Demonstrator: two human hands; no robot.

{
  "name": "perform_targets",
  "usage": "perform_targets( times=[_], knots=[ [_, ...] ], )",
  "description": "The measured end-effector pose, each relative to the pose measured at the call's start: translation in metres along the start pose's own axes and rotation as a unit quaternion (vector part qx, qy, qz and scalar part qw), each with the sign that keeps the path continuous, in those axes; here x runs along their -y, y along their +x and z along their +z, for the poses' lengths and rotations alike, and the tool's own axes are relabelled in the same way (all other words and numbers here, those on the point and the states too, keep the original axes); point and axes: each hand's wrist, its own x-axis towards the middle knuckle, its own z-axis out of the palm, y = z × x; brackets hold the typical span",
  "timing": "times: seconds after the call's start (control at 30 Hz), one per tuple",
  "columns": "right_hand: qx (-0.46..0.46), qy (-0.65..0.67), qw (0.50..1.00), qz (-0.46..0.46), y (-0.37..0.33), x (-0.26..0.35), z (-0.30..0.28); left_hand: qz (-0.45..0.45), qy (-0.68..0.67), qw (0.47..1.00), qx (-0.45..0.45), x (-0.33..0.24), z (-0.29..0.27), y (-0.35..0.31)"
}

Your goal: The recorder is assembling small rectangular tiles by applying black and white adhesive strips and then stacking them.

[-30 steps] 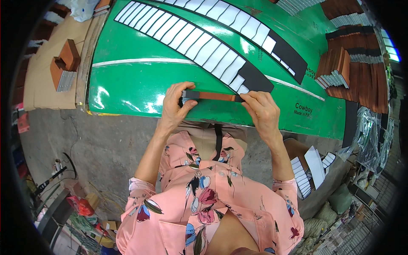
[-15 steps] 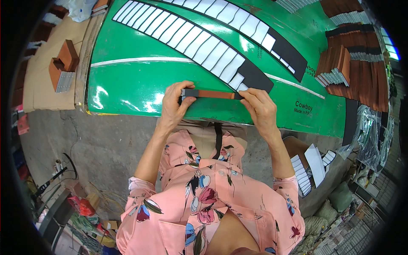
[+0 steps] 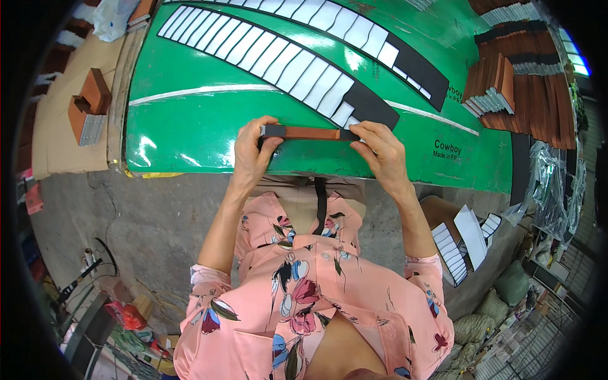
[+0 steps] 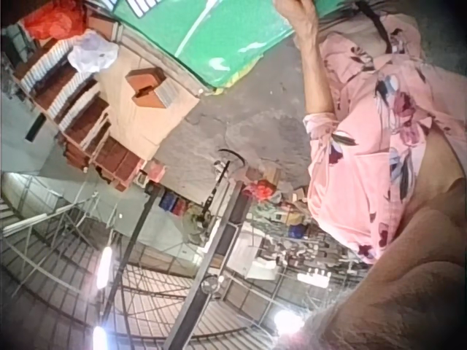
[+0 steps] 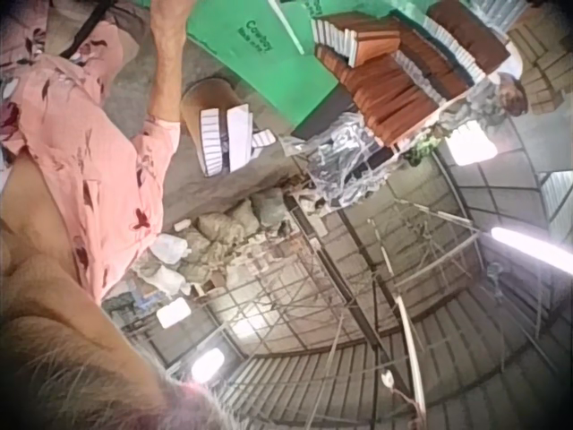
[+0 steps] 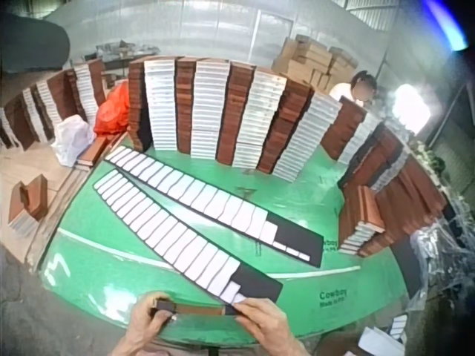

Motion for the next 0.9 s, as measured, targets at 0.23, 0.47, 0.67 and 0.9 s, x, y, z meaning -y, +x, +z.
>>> perform_targets(
  times=[0.23,0.47,0.67,0.9],
  knots=[
    [0.025,-0.099,0.993,-0.063,0.007,0.013,-0.005,0.014,0.009,1.000,-0.004,0.002,0.001,-0.001],
    [-0.005,-0.106,0.991,-0.079,0.013,0.019,-0.016,0.019,-0.010,1.000,-0.022,0.000,0.002,0.002],
    [-0.010,-0.098,0.994,-0.050,0.007,0.012,-0.009,0.028,-0.006,0.999,-0.024,0.000,0.002,0.002],
    [-0.012,-0.090,0.995,-0.047,0.007,0.009,-0.004,0.028,-0.006,0.999,-0.027,-0.001,0.003,0.002]
  ],
)
